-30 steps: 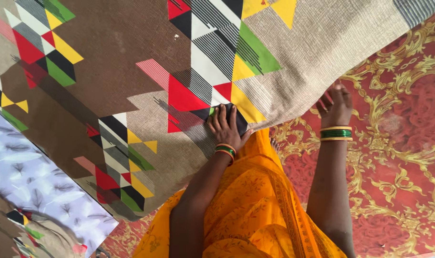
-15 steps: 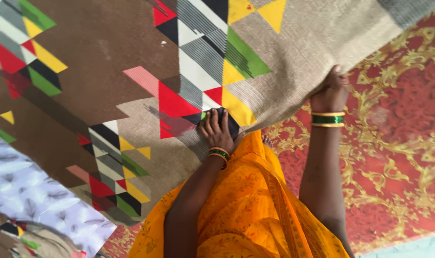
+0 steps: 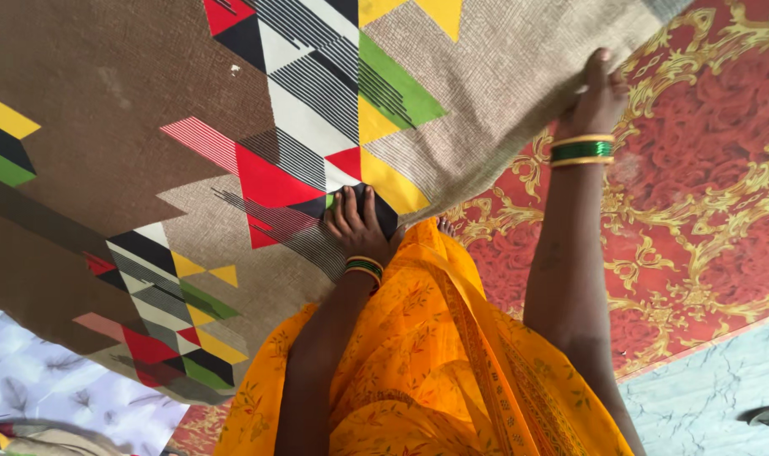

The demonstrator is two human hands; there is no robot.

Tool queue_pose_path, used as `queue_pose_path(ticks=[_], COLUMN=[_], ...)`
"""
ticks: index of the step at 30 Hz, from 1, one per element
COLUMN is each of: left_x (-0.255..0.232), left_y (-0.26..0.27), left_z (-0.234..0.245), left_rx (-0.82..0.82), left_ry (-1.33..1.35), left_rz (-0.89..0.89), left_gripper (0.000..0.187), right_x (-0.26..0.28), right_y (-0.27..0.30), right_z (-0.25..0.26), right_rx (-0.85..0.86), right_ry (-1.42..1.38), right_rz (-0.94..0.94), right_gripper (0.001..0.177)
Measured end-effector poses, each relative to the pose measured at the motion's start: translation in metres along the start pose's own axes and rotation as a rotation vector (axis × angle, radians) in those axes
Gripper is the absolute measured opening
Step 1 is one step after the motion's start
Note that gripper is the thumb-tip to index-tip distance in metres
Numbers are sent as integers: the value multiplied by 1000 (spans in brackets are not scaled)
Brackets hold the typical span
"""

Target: The person spreads a patterned bedspread across a bed and aligns a pillow at the head of the bed.

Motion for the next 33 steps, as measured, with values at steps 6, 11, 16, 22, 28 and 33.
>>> queue_pose_path(ticks=[6, 11, 16, 22, 28, 33], left_x=[4, 8, 13, 16, 18, 21], left_y=[-1, 1, -1, 1, -1, -1], left_z=[-2, 0, -3, -12, -10, -12], left_rx=[29, 30, 43, 138, 165, 169], left_ry=[25, 72, 75, 116, 194, 201], left_rz=[14, 26, 11, 10, 60, 66], left_gripper=[95, 96, 97, 103, 101, 97], right_x=[-41, -36, -8, -36, -22, -25], right_y=[-70, -88, -55, -6, 15, 9], right_z=[63, 71, 29, -61, -72, -70], right_rx=[55, -205, -351, -289, -522, -497], right_ry=[12, 155, 323, 674, 970, 903], right_rz=[235, 140, 229, 429, 412, 374], right_gripper=[33, 33, 74, 111, 111, 109])
Point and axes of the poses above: each hand's wrist, its own y-axis away from the middle knuckle, its own z-axis out of the back of the hand, x = y × z, the point moved 6 cm from there along -y, towards the middle knuckle, and after that the axes turned 6 degrees about -z, right-handed, at the moved point
